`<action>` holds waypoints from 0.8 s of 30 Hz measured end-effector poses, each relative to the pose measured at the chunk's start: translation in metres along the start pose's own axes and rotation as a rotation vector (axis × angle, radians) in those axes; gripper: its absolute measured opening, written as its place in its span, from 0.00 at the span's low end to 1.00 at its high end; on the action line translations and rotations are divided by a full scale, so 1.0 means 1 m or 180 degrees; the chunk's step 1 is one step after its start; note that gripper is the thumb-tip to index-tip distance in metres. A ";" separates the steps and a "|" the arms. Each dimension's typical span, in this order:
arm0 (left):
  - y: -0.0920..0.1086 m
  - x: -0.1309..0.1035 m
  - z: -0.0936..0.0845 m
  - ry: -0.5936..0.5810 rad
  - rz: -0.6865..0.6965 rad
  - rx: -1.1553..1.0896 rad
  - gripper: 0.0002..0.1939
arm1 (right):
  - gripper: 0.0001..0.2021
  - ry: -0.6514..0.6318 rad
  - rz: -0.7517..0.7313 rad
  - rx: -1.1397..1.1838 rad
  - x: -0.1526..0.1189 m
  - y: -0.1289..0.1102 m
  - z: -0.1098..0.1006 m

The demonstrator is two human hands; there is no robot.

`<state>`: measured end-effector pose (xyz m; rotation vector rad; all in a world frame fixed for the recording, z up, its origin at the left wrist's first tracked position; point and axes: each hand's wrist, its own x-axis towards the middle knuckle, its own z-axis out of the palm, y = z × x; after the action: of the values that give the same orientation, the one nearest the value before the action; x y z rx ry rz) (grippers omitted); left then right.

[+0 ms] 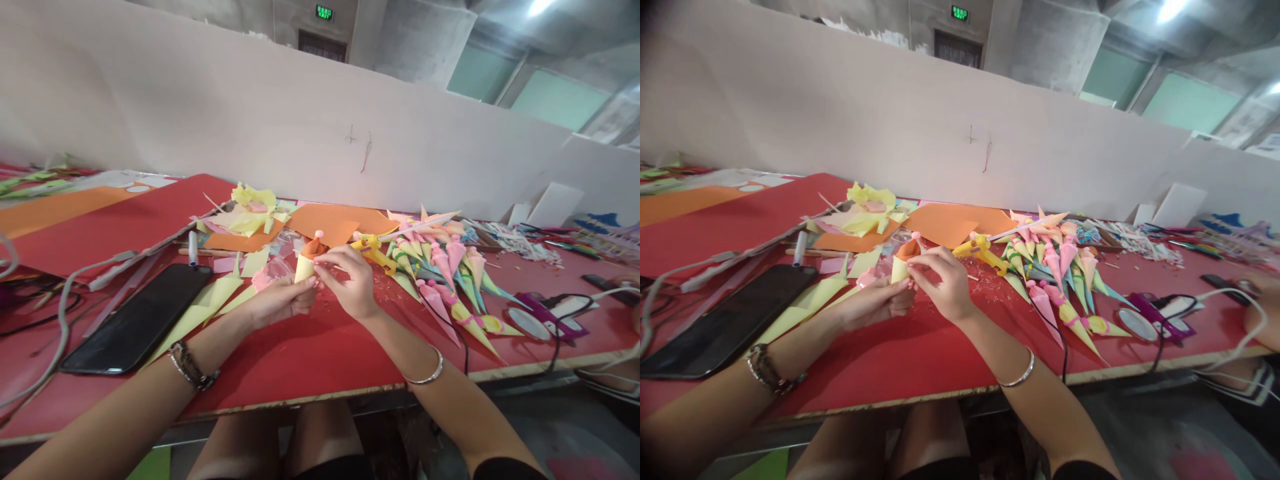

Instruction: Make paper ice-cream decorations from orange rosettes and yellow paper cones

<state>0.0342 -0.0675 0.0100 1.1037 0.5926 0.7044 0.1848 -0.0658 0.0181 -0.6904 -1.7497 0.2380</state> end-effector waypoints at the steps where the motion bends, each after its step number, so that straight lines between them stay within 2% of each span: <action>1: 0.000 0.000 0.000 0.0007 -0.0002 0.0001 0.20 | 0.04 -0.0010 0.0020 0.0007 0.000 0.000 0.000; 10: -0.001 0.000 -0.001 -0.0006 -0.0004 0.0123 0.17 | 0.03 0.0019 0.0089 0.0160 0.000 0.000 0.001; 17: 0.000 -0.001 -0.001 -0.0012 -0.0012 0.0150 0.16 | 0.10 0.0035 0.0596 0.0613 -0.001 0.005 0.009; 24: -0.001 -0.001 -0.003 0.0007 0.0030 0.0283 0.15 | 0.10 -0.0118 0.0711 0.0795 -0.001 0.007 0.010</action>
<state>0.0321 -0.0666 0.0081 1.1888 0.6259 0.6929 0.1780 -0.0593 0.0106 -0.7003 -1.6414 0.6153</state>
